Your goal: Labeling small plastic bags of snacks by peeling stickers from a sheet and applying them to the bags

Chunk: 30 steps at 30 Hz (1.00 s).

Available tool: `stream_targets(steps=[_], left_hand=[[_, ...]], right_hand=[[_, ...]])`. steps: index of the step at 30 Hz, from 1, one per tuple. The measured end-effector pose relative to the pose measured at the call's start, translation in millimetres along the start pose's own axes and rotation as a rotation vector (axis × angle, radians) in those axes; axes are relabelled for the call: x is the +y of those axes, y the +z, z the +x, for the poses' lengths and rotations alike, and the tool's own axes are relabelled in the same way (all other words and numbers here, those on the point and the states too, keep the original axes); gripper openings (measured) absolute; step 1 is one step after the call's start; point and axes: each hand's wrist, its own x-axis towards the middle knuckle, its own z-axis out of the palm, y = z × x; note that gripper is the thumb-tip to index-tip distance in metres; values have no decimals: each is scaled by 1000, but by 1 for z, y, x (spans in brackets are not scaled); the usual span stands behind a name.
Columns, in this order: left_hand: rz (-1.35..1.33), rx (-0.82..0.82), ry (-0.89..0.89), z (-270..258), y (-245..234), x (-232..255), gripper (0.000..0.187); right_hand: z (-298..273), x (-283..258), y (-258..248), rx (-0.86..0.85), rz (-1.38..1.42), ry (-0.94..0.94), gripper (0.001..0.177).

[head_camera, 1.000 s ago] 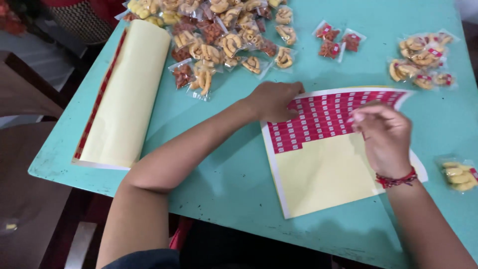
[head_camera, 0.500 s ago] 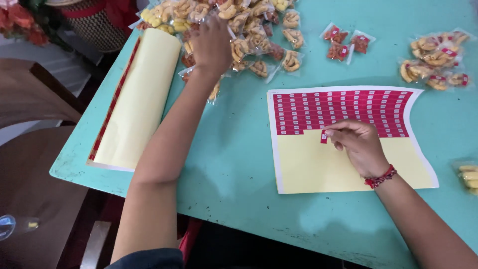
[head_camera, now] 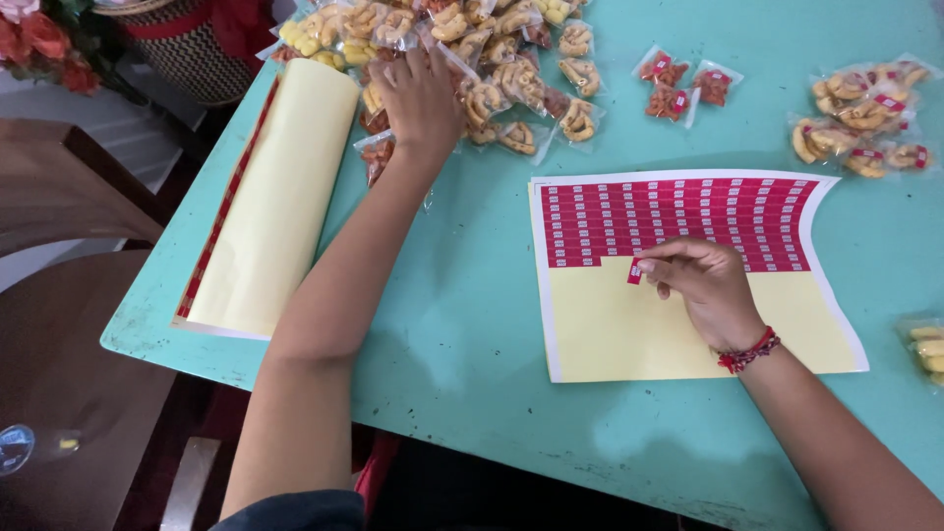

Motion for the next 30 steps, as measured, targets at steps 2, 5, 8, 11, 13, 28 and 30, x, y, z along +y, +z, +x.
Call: stream_targets(steps=[2,5,8,11,13,28,30], left_hand=[[-25,-23,-5,1,-2,0,87],[-73,-62,7,4,-8,-1,90],[-62,-120,28,5,-14,-1,89],[-24,-224,21,8,-21,0,89],[-24,-287,11,9,-23,1,87],[-2051,-728,96,-81,-172,100,41],[-2128,-893,36,-102,-181,109,50]], right_hand=[[0,1,0,3,5,3,14],[-1,-4,4,15,-16,8,13],[-1,-5,4,24,-33,13,12],[0,-1,1,29,-16,16,15],[0,-4,0,40,-6,17,17],[-2,-50,-21,333,137,-174,18],[0,-48,-27,346,149,-207,18]])
